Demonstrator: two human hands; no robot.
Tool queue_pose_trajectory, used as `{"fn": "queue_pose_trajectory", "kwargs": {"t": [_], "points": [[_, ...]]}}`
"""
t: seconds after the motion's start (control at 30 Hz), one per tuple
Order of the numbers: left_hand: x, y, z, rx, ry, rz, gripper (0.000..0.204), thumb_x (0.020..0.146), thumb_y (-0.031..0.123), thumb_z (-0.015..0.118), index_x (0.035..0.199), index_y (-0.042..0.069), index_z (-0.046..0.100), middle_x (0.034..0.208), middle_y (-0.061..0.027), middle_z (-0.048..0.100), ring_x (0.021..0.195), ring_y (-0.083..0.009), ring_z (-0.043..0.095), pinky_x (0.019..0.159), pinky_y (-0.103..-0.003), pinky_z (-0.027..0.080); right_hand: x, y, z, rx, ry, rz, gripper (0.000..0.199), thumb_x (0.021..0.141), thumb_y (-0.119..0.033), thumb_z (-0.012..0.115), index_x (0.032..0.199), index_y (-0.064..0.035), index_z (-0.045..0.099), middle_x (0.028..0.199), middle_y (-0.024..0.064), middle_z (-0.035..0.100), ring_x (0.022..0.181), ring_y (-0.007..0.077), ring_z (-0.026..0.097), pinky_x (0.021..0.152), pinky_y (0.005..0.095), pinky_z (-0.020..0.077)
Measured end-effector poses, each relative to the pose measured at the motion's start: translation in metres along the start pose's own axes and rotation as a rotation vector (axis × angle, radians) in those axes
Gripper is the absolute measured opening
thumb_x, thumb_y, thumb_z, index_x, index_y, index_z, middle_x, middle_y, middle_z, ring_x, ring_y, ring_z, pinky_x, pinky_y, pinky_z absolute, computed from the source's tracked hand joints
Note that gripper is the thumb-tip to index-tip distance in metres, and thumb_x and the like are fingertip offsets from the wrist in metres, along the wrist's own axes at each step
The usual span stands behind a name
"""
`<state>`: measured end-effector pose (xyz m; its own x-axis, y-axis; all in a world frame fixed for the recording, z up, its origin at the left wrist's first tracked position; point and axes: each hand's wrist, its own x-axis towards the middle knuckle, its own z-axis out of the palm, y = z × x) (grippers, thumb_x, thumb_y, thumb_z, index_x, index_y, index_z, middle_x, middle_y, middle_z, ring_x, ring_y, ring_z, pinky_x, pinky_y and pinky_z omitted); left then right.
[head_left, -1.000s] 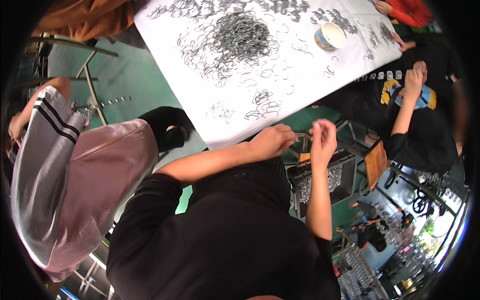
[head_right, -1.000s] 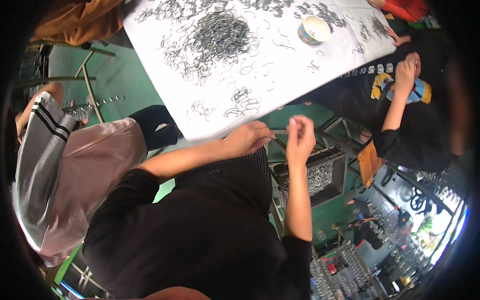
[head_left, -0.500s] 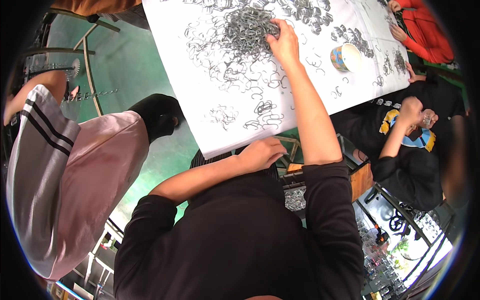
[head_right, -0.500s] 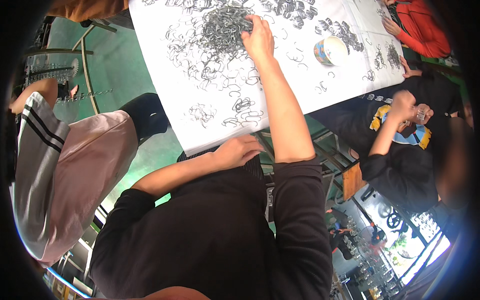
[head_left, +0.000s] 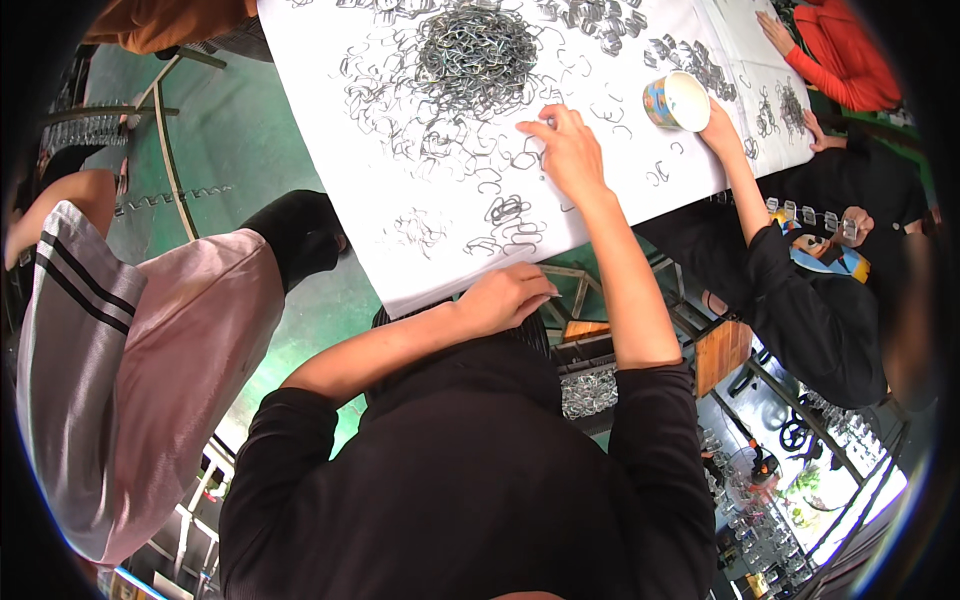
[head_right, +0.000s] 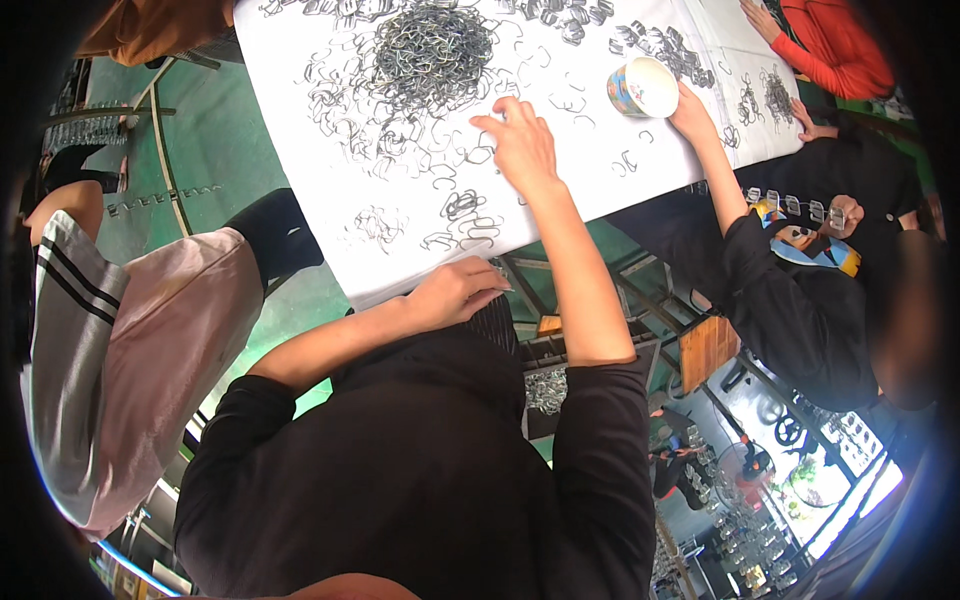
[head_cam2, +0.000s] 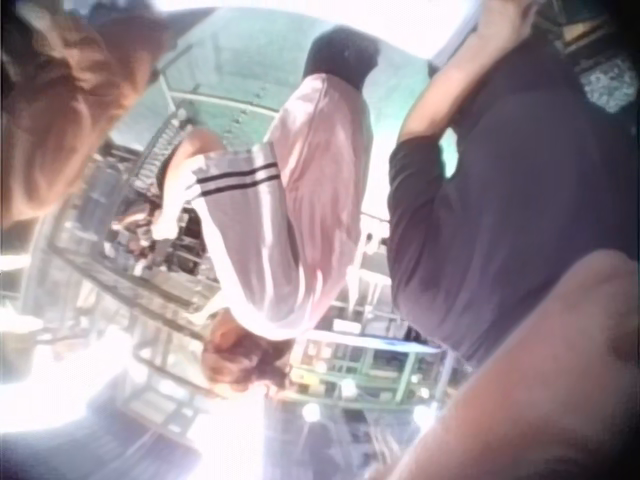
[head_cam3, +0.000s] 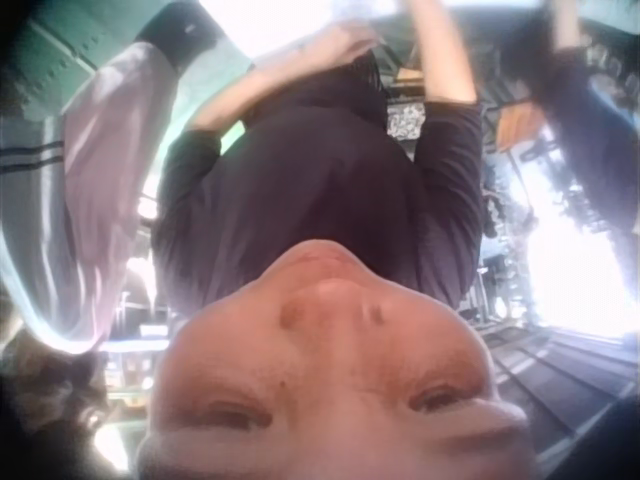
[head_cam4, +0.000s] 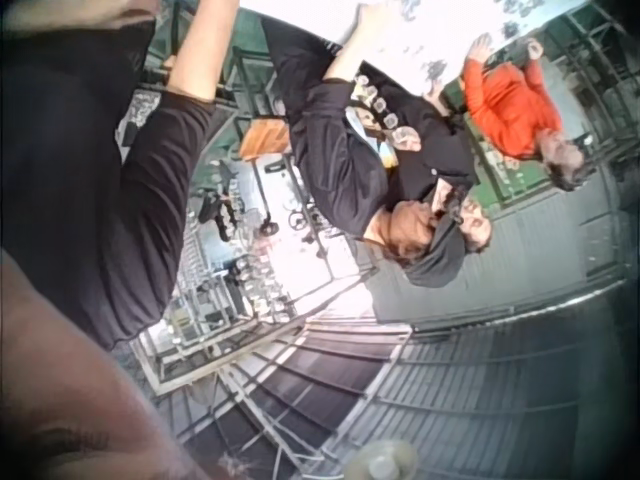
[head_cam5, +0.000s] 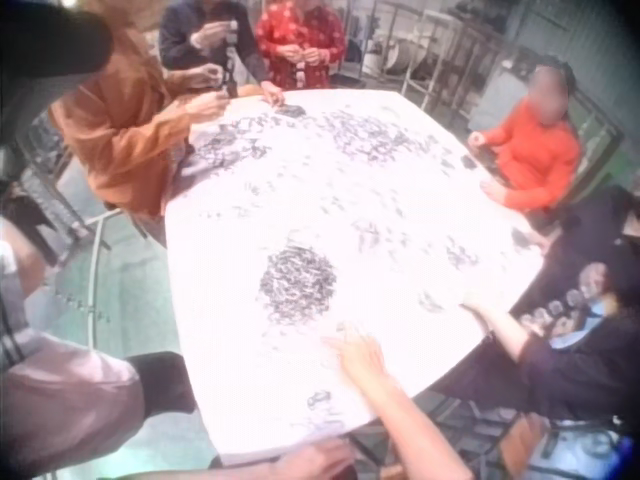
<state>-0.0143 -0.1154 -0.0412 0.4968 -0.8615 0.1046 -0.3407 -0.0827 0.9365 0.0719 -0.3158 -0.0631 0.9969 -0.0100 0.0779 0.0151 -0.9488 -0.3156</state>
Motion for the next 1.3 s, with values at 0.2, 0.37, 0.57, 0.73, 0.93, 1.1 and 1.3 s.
{"fn": "queue_pose_trajectory", "kwargs": {"t": [0.2,0.37,0.57,0.73,0.93,1.1,1.3], "points": [[0.003,0.003,0.005,0.026,0.006,0.002,0.013,0.078,0.004,0.066,0.091,0.004,0.065,0.086,-0.0103,0.062,0.080,-0.0297,0.061,0.070,-0.038,0.052,0.014,-0.024,0.012,0.103,0.023,-0.108,0.050,0.069,0.008,0.054,0.102,-0.0264,0.069,0.096,0.0013,0.054,0.093,0.0192,0.054,0.075,0.0330,0.0465],[0.003,0.008,0.005,0.032,0.003,-0.007,0.014,0.078,0.004,0.066,0.092,0.005,0.065,0.086,-0.0100,0.062,0.080,-0.0295,0.060,0.070,-0.038,0.052,0.011,-0.005,0.009,-0.014,-0.027,-0.077,0.042,0.076,0.001,0.053,0.103,-0.0259,0.069,0.094,0.0016,0.055,0.096,0.0181,0.054,0.075,0.0335,0.0451],[0.000,0.007,0.012,0.040,0.018,0.004,0.016,0.078,0.004,0.065,0.094,0.005,0.065,0.086,-0.0093,0.062,0.079,-0.0292,0.060,0.070,-0.038,0.051,0.014,0.009,-0.009,0.173,-0.061,0.094,0.014,0.079,-0.012,0.064,0.092,-0.0153,0.069,0.088,0.0050,0.061,0.085,0.0247,0.061,0.072,0.0380,0.0492],[0.002,0.011,0.010,0.048,-0.004,0.008,0.016,0.078,0.003,0.064,0.095,0.006,0.065,0.087,-0.0093,0.062,0.081,-0.0289,0.061,0.071,-0.037,0.051,0.040,-0.024,0.012,0.087,-0.201,0.054,0.008,0.082,-0.015,0.063,0.087,-0.0092,0.064,0.091,0.0066,0.062,0.085,0.0251,0.062,0.073,0.0384,0.0487],[0.004,0.012,0.005,0.054,0.018,0.042,0.019,0.078,0.000,0.063,0.096,0.005,0.065,0.088,-0.0100,0.062,0.081,-0.0296,0.061,0.070,-0.037,0.051,0.031,-0.027,0.024,-0.124,-0.101,-0.045,0.012,0.082,-0.015,0.065,0.084,-0.0053,0.059,0.089,0.0129,0.063,0.080,0.0299,0.062,0.066,0.0395,0.0489],[0.006,0.015,0.004,0.021,0.026,0.031,0.019,0.079,0.000,0.062,0.098,0.004,0.065,0.085,-0.0105,0.061,0.080,-0.0288,0.061,0.069,-0.036,0.051,-0.015,-0.013,-0.011,0.563,0.056,0.341,0.016,0.080,-0.008,0.066,0.091,-0.0010,0.056,0.082,0.0117,0.064,0.073,0.0209,0.063,0.059,0.0304,0.0476],[0.020,0.022,0.002,0.047,0.037,0.065,0.021,0.080,-0.001,0.062,0.100,0.004,0.065,0.083,-0.0106,0.061,0.075,-0.0274,0.061,0.066,-0.035,0.049,-0.117,-0.044,-0.080,1.255,0.387,0.660,0.036,0.080,0.002,0.066,0.108,0.0016,0.044,0.083,0.0129,0.063,0.072,0.0181,0.065,0.060,0.0252,0.0516]]}}
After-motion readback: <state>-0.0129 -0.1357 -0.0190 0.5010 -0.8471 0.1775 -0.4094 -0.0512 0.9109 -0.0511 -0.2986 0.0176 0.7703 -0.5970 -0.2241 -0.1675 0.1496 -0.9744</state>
